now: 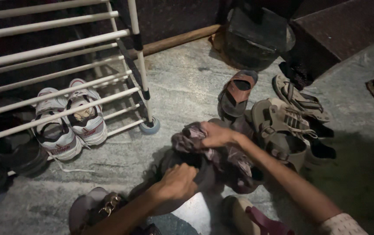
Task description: The person wipes various shoes and sandals with a cloth, handling items one at a time and placing some on a multi-tiered rack.
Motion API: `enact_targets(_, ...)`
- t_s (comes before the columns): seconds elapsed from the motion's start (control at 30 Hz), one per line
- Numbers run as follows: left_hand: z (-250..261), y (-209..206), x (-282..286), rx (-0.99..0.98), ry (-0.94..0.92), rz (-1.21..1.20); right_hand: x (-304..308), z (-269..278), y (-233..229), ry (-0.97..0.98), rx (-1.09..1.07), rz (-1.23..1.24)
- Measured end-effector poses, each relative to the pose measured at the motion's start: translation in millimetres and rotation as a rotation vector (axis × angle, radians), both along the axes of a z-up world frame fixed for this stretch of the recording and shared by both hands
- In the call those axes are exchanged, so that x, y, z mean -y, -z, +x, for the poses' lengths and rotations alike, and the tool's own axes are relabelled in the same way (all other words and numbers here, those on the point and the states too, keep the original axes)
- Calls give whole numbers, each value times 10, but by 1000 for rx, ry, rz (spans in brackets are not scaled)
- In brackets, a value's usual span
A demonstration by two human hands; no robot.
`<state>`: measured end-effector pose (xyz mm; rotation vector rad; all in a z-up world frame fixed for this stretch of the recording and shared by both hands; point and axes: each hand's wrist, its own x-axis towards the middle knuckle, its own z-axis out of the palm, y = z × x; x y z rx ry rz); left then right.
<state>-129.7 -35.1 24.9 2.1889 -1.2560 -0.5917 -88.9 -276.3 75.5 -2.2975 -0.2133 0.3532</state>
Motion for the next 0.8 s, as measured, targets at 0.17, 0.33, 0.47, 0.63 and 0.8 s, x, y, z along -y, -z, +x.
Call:
enact_targets(0.17, -188, -120, -236, -31, 91, 85, 167, 64, 57, -166, -100, -589)
enact_targets(0.33, -332, 138, -228, 244, 132, -154, 148, 77, -112, -37, 196, -365)
enact_targets(0.47, -514, 389, -242, 479, 251, -55, 58, 81, 115, -110, 485, -111)
enact_targets(0.63, -563, 399, -523, 926, 204, -637, 92, -291, 1322, -236, -415, -55)
enact_targets(0.8, -526, 584, -577, 589, 403, -414, 295, -208, 1382, -379, -221, -239)
